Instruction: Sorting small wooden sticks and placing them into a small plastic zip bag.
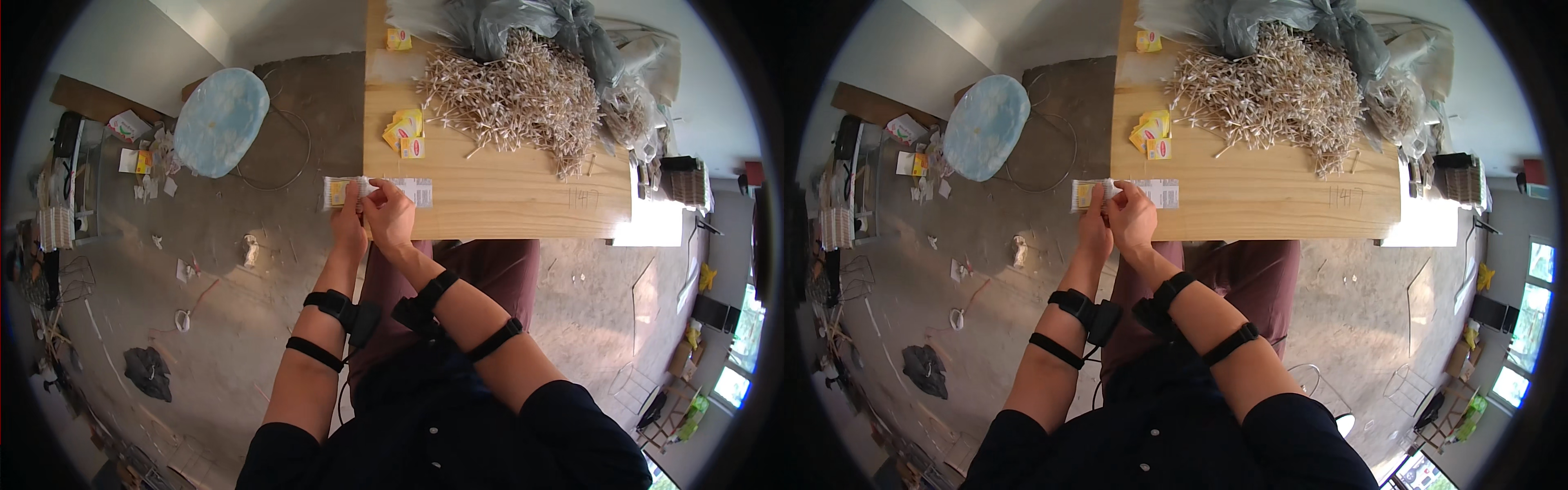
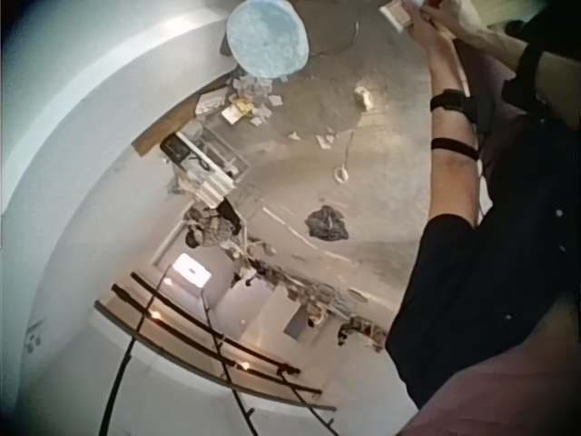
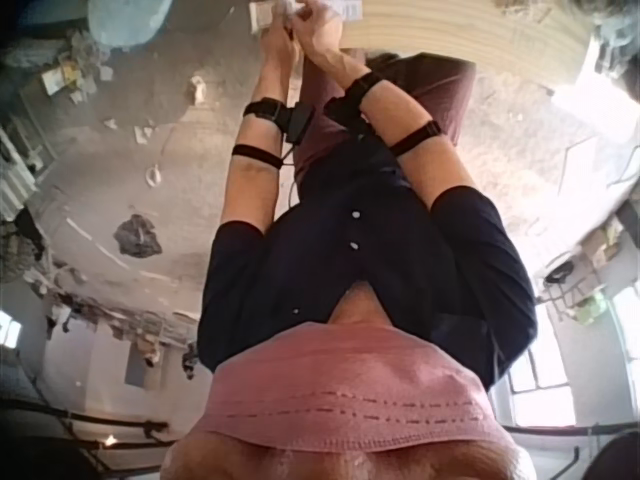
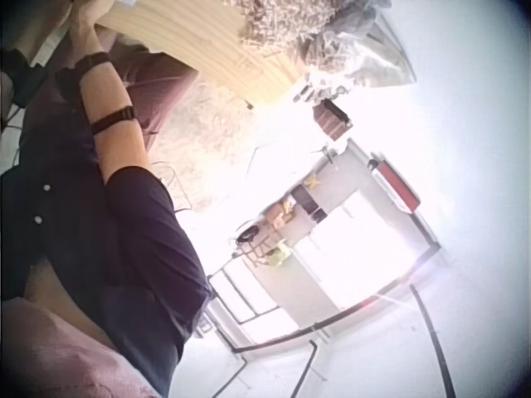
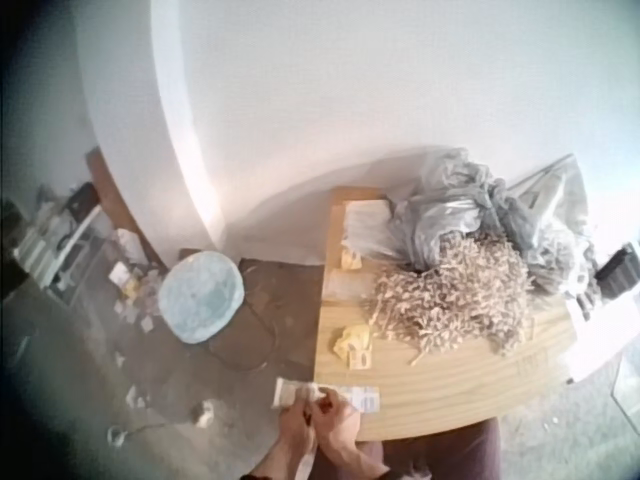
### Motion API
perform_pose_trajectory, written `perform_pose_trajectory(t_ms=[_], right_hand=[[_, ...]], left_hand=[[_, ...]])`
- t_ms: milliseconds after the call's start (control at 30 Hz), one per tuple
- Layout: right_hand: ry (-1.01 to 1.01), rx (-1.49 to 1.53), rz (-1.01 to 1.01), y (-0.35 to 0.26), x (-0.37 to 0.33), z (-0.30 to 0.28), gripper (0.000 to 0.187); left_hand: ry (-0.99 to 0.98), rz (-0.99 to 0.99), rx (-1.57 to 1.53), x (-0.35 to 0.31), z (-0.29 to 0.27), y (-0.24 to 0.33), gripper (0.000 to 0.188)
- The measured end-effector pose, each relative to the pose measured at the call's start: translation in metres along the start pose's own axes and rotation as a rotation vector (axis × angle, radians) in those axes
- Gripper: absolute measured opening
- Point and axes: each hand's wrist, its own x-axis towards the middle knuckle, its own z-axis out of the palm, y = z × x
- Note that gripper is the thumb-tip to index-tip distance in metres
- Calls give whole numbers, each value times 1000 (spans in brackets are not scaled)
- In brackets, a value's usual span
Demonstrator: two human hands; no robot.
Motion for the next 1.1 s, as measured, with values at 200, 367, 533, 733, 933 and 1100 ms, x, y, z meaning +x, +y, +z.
perform_pose_trajectory(t_ms=[200,367,533,733,933,1100], right_hand=[[43,-51,-39,6,5,3,28],[107,-149,8,4,8,5,29],[11,207,30,14,1,-2,39],[-293,319,84,30,9,-15,45],[-418,799,502,13,0,-30,46],[-340,891,539,18,-3,-27,45]], left_hand=[[85,42,-62,-5,10,2,39],[81,16,-73,-10,16,7,38],[166,-17,-62,-7,17,9,38],[148,-65,-86,-7,21,8,44],[138,2,-62,-15,17,14,44],[184,-7,-37,-21,30,17,44]])
